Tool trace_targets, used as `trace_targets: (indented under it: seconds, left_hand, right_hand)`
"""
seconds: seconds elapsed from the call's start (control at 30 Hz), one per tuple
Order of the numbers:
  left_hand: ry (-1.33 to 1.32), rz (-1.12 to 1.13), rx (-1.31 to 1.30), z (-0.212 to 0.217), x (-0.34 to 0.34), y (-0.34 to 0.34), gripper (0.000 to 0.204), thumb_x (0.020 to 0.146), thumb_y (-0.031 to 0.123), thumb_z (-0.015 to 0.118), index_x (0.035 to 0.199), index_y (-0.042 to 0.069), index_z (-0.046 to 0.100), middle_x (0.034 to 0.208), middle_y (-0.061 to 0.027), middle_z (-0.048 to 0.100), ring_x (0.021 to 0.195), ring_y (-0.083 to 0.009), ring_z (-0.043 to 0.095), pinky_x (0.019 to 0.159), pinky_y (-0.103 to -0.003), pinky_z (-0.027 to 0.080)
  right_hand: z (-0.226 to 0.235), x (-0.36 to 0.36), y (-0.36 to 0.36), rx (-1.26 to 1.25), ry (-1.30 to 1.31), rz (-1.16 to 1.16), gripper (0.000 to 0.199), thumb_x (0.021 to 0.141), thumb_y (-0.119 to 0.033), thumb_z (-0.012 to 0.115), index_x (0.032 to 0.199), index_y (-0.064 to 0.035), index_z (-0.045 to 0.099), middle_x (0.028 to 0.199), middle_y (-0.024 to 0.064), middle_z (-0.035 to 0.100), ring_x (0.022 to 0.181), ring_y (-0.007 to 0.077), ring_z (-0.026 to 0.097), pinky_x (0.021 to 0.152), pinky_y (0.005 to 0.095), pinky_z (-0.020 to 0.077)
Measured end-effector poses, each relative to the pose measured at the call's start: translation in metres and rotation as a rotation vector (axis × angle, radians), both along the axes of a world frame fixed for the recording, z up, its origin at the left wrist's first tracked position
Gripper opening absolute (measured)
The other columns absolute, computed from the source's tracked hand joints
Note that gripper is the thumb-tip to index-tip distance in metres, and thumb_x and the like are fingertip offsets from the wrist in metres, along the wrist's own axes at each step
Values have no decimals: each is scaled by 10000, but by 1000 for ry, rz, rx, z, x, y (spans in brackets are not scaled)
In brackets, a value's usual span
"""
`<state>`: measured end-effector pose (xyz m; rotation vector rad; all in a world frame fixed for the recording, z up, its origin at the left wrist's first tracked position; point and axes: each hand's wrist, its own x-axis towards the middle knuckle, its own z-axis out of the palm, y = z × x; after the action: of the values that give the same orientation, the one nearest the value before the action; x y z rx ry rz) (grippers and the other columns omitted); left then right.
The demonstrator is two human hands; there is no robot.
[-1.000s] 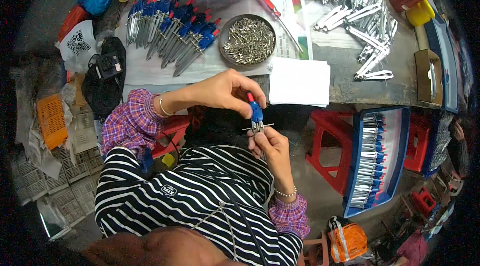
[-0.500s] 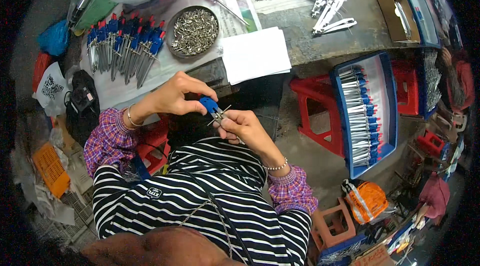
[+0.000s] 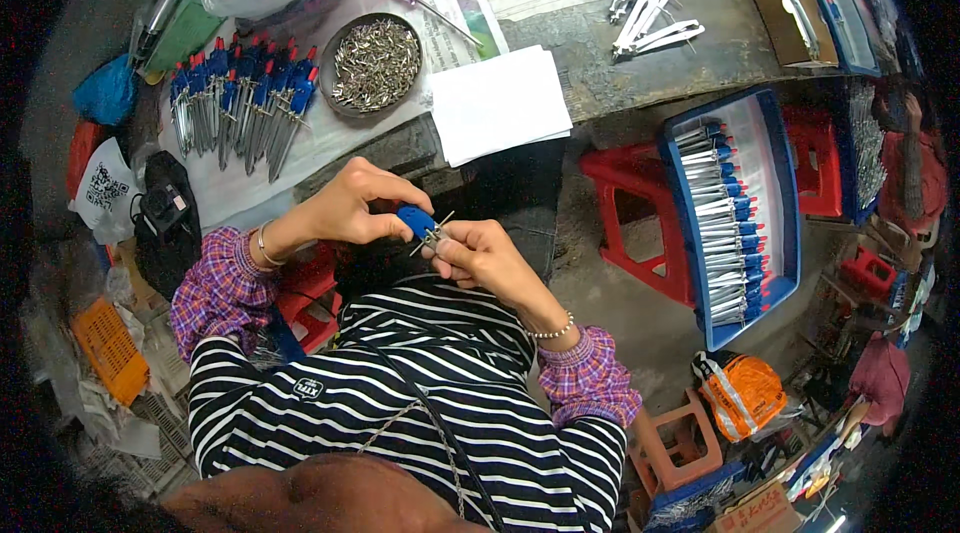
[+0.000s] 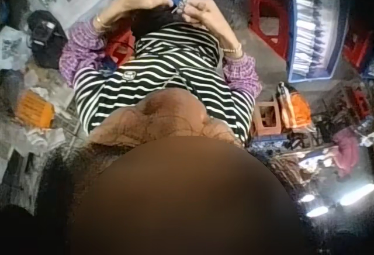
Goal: Assembling blue plastic inserts into silver metal clip components at a manual factory workstation.
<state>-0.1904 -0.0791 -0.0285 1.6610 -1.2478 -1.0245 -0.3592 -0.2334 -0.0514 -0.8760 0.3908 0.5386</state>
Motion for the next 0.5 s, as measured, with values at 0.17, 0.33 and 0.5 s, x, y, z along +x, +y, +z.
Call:
trace_targets:
  seconds: [0.17, 0.33, 0.5]
  left_hand:
    - [-93, 84, -133, -1, -3, -3, 275, 640, 67, 747, 901, 23, 673, 713, -97, 666, 576, -164, 633, 525, -260, 474]
    - [-96, 88, -68, 3, 0, -6, 280, 641, 88, 757, 902, 27, 675, 722, -97, 672, 585, -169, 641, 538, -261, 485]
    - [31, 19, 36, 9, 5, -10, 274, 642, 83, 756, 896, 21, 676, 709, -95, 674, 611, -163, 657, 561, -252, 504]
  right_hand:
    - [4, 1, -2, 5, -9, -54, 194, 939, -146, 492, 948, 16, 597, 659, -22, 511, 494, 15, 343, 438, 162, 260]
    - [4, 3, -8, -72, -36, -10, 213, 940, -173, 489, 927, 3, 609, 646, -40, 504, 507, 14, 369, 449, 158, 284]
    - [0, 1, -7, -30, -32, 0, 206, 936, -163, 505, 944, 16, 605, 650, -29, 508, 504, 16, 361, 442, 162, 276]
